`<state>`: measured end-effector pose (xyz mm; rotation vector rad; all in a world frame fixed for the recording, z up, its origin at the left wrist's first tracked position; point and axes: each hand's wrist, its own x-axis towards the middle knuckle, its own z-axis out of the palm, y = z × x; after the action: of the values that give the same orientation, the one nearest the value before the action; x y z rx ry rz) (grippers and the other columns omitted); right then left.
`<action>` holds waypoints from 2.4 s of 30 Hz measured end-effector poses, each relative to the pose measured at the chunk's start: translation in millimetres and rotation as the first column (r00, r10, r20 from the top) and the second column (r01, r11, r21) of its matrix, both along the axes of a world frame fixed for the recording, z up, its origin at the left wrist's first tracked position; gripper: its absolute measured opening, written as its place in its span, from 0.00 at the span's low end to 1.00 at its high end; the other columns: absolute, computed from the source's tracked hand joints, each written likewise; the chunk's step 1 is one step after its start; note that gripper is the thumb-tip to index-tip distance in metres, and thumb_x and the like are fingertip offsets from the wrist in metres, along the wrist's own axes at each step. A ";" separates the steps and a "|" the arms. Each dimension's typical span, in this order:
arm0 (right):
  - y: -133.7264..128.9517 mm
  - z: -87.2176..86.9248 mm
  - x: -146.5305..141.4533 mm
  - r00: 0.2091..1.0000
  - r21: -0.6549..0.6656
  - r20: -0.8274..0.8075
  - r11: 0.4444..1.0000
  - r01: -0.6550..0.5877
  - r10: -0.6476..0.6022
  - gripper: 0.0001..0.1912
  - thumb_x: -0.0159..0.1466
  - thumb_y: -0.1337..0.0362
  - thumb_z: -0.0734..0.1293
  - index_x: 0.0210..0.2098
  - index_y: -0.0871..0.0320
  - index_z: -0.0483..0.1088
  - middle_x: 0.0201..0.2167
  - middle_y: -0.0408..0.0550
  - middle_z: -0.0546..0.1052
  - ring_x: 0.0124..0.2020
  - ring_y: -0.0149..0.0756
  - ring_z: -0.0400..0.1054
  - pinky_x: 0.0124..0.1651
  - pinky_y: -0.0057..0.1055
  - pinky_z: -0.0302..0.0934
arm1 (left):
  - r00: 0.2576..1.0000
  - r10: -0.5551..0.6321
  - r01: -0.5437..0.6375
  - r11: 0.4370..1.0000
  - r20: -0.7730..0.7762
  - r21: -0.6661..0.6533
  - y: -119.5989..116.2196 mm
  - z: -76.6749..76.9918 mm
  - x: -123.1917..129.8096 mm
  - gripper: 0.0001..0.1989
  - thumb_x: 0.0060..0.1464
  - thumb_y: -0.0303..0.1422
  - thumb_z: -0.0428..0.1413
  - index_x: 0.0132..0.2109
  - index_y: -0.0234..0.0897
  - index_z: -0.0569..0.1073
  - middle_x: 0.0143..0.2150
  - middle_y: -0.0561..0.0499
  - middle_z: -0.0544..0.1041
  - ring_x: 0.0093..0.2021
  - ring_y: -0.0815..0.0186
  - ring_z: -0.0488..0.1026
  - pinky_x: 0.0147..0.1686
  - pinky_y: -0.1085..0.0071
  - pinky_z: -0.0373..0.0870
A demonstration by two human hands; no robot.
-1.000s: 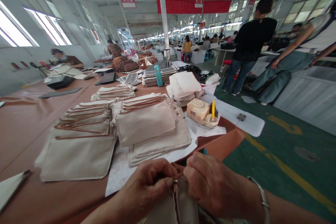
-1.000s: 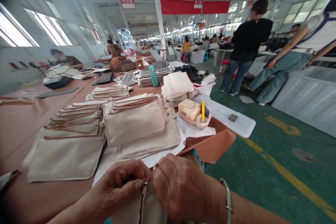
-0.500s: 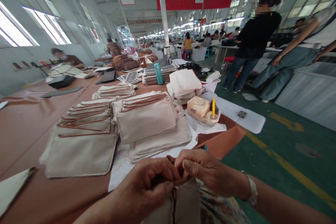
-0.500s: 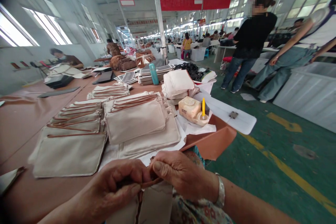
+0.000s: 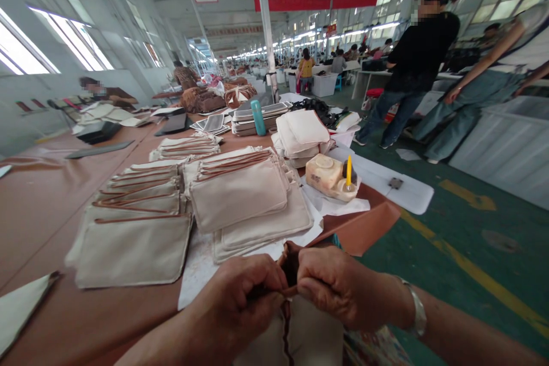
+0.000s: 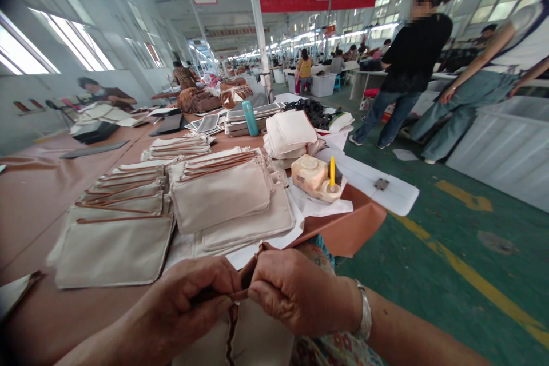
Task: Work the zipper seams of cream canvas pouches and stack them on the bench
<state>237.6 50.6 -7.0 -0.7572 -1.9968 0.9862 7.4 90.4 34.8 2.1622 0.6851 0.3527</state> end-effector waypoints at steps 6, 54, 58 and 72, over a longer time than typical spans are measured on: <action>5.5 12.8 7.5 0.995 -0.119 0.032 0.989 -0.088 0.093 0.10 0.72 0.65 0.56 0.37 0.59 0.66 0.33 0.45 0.69 0.32 0.31 0.61 0.37 0.26 0.58 | 0.999 -0.013 0.013 1.000 0.040 -0.003 -0.1 -1.2 6.7 0.07 0.58 0.21 0.52 0.34 0.37 0.68 0.31 0.56 0.71 0.31 0.72 0.64 0.31 0.78 0.59; 28.3 -24.5 39.9 0.974 -0.426 -0.198 0.886 -0.184 0.107 0.21 0.64 0.53 0.69 0.22 0.59 0.63 0.27 0.45 0.68 0.31 0.34 0.60 0.36 0.32 0.56 | 0.932 -0.291 0.143 0.845 -0.218 -0.516 101.4 -22.8 -55.0 0.29 0.50 0.58 0.60 0.41 0.33 0.79 0.31 0.51 0.76 0.32 0.66 0.68 0.34 0.74 0.67; 33.4 -33.1 54.1 0.996 -0.481 0.009 0.874 -0.069 0.084 0.19 0.63 0.51 0.70 0.26 0.62 0.70 0.26 0.45 0.69 0.28 0.33 0.61 0.33 0.30 0.57 | 0.967 -0.243 0.189 0.884 -0.073 -0.428 81.7 -14.3 -42.9 0.25 0.50 0.52 0.64 0.42 0.34 0.79 0.37 0.49 0.77 0.38 0.63 0.71 0.41 0.72 0.67; 11.5 12.1 -12.8 0.960 -0.264 -0.281 0.961 -0.078 0.001 0.15 0.63 0.60 0.70 0.30 0.56 0.60 0.28 0.40 0.60 0.31 0.33 0.53 0.36 0.29 0.53 | 0.967 -0.191 0.114 0.918 -0.170 -0.380 55.0 42.0 -16.9 0.30 0.38 0.49 0.71 0.43 0.36 0.73 0.30 0.58 0.68 0.29 0.70 0.59 0.26 0.77 0.56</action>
<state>224.8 62.1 5.0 -0.6806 -1.6574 1.3336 -9.5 145.4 76.7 1.8882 0.6318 -0.0818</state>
